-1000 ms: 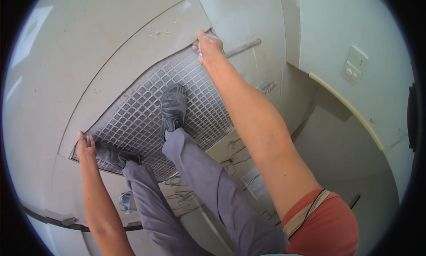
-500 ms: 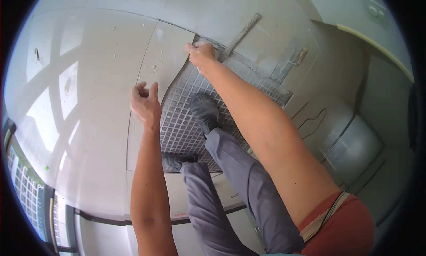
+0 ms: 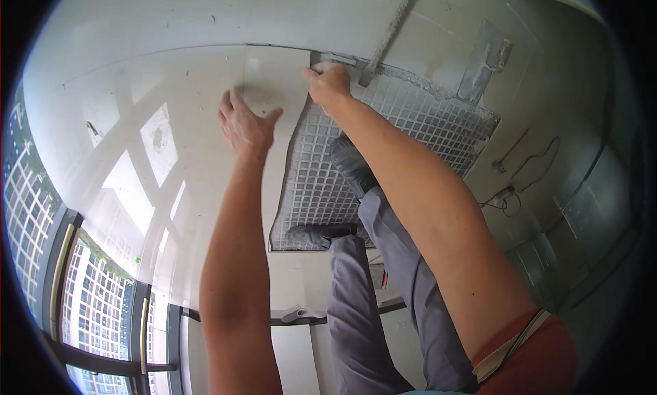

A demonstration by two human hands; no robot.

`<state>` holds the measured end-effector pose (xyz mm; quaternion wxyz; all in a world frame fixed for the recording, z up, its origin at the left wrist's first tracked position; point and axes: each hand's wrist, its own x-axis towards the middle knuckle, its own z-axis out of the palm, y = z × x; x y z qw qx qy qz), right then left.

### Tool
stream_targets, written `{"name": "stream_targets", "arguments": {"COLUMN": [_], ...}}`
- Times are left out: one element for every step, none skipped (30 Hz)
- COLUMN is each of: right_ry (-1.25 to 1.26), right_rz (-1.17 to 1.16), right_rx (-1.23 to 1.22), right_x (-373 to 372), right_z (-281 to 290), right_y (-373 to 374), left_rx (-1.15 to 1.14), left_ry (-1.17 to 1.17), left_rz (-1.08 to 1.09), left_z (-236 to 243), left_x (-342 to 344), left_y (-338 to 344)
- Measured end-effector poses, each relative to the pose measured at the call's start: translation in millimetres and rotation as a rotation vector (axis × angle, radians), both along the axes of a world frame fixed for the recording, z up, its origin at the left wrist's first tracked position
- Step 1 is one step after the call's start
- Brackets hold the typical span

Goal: Replacing a large floor tile using a trowel and scraper.

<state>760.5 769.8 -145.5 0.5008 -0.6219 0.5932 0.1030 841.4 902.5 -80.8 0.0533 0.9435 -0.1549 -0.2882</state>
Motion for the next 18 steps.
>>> {"name": "stream_targets", "arguments": {"right_ry": [-0.041, -0.044, 0.011, 0.047, 0.065, -0.017, -0.044, -0.119, -0.136, -0.086, -0.106, -0.078, -0.082, -0.097, -0.077, -0.145, -0.196, -0.200], "right_rz": [0.010, -0.006, -0.028, -0.088, -0.090, -0.119, -0.154, -0.131, -0.115, -0.118, -0.117, -0.142, -0.162, -0.168, -0.166, -0.160, -0.171, -0.164], "right_rx": [0.019, 0.023, 0.046, 0.168, 0.149, 0.146, 0.158, 0.138, 0.144, 0.156, 0.176, 0.193, 0.195, 0.197, 0.200, 0.200, 0.203, 0.208], "right_x": [4, 3, 3, 3, 2, 3, 2, 2, 3, 1, -1, -2, -3, -5, -6, -6, -6, -6], "right_z": [0, 3, 5, 6, 7, 7, 7, 7, 6, 5, 5, 4, 3, 2, 1, 1, 1, 0], "right_y": [-2, -3, -1, -3, -3, -4, -3, -3, -3, -1, 1, 0, -1, 0, -1, -2, -3, -4], "left_rx": [0.032, 0.056, 0.093, 0.137, 0.116, 0.160, 0.208, 0.196, 0.183, 0.188, 0.201, 0.177, 0.159, 0.141, 0.186, 0.214, 0.224, 0.226], "left_ry": [0.018, 0.013, 0.068, 0.132, 0.130, 0.133, 0.131, 0.119, 0.076, 0.055, 0.077, 0.030, -0.006, -0.018, 0.013, 0.009, 0.018, 0.003], "left_rz": [0.003, -0.011, -0.003, 0.021, 0.012, 0.017, 0.025, 0.037, 0.036, 0.024, 0.018, 0.031, 0.043, 0.044, 0.071, 0.100, 0.105, 0.104], "left_z": [4, 5, 8, 10, 10, 9, 8, 4, 0, 0, -1, -5, -8, -9, -9, -10, -12, -13], "left_x": [-9, -16, -26, -34, -42, -48, -53, -57, -59, -64, -67, -68, -69, -70, -69, -68, -65, -66], "left_y": [5, 7, 12, 15, 17, 19, 22, 23, 23, 25, 27, 27, 25, 24, 23, 22, 19, 18]}}
